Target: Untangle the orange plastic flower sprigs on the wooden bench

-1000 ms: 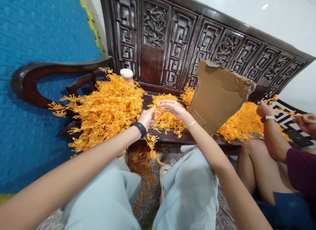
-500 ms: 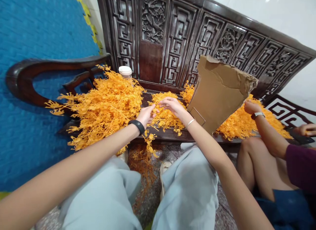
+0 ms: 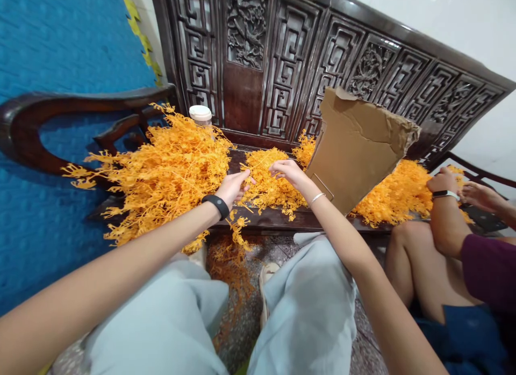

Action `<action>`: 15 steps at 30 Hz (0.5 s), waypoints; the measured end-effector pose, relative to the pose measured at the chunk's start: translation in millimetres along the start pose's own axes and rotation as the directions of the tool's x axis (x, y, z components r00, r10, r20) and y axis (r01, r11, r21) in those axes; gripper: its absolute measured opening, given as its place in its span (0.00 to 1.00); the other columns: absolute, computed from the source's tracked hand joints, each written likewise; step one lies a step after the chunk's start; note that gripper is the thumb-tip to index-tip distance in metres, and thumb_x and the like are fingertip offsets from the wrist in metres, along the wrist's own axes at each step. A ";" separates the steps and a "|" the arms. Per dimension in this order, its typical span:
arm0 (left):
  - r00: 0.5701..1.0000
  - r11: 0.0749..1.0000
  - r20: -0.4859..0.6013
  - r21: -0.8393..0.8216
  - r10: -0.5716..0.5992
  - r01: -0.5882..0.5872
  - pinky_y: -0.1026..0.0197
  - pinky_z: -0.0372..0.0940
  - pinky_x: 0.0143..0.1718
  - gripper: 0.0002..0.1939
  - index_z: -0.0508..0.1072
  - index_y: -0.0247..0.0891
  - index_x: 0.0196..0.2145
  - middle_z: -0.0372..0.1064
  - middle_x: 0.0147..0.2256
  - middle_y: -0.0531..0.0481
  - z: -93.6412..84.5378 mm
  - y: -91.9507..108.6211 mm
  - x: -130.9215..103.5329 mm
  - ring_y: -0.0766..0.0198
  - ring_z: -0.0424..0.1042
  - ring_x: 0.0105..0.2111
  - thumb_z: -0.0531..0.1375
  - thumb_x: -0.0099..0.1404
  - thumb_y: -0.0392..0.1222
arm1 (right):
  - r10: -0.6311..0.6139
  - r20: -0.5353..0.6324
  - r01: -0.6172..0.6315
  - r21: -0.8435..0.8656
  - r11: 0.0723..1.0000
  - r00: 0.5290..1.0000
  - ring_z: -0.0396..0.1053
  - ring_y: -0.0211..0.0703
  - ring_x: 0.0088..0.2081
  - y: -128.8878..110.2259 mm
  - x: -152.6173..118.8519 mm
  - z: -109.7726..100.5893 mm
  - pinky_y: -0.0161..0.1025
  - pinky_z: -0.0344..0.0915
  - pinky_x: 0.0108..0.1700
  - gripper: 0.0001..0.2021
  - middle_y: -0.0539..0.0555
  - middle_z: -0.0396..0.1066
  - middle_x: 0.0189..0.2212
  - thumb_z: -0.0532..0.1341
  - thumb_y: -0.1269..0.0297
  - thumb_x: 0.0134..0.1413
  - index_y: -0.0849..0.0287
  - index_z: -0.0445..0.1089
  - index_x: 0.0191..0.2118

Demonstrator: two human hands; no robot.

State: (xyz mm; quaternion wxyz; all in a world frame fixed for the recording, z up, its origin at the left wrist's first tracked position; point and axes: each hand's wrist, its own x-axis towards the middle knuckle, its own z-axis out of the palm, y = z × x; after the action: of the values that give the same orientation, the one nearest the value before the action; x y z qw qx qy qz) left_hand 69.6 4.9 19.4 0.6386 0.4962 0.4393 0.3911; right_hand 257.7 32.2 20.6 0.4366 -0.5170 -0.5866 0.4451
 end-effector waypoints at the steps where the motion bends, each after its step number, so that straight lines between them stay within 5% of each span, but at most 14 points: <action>1: 1.000 1.000 0.006 0.009 -0.002 0.002 0.70 0.35 0.12 0.14 0.67 0.32 0.25 0.51 0.14 0.58 0.2 -0.8 -0.3 0.80 0.40 0.09 0.52 0.61 0.45 | -0.014 -0.022 0.014 -0.034 0.999 1.000 0.64 0.33 0.27 1.4 0.6 -1.5 0.31 0.58 0.30 0.05 0.51 0.67 0.22 0.58 0.66 0.38 0.63 0.68 0.21; 10: 0.995 0.996 0.052 0.013 -0.089 0.088 0.70 0.35 0.13 0.15 0.63 0.32 0.20 0.52 0.13 0.58 25.7 -9.1 -10.1 0.79 0.41 0.10 0.51 0.62 0.39 | -0.273 -0.258 0.113 -0.503 0.857 0.927 0.61 0.36 0.27 20.8 22.9 -11.0 0.35 0.58 0.35 0.04 0.49 0.65 0.20 0.60 0.69 0.35 0.61 0.64 0.17; 15: 0.995 0.993 0.009 -0.066 -0.101 0.101 0.70 0.35 0.13 0.15 0.61 0.33 0.19 0.53 0.13 0.58 37.7 -6.8 -5.2 0.79 0.40 0.10 0.49 0.63 0.38 | -0.274 -0.349 0.013 -0.596 0.803 0.896 0.60 0.37 0.26 23.7 35.7 0.4 0.37 0.58 0.35 0.07 0.50 0.64 0.20 0.59 0.67 0.39 0.60 0.62 0.17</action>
State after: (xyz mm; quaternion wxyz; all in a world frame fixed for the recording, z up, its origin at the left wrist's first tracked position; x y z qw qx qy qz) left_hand 104.2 -12.4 18.3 0.6750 0.4530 0.4488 0.3712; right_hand 259.5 69.3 -0.7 0.4067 -0.6608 -0.6246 0.0883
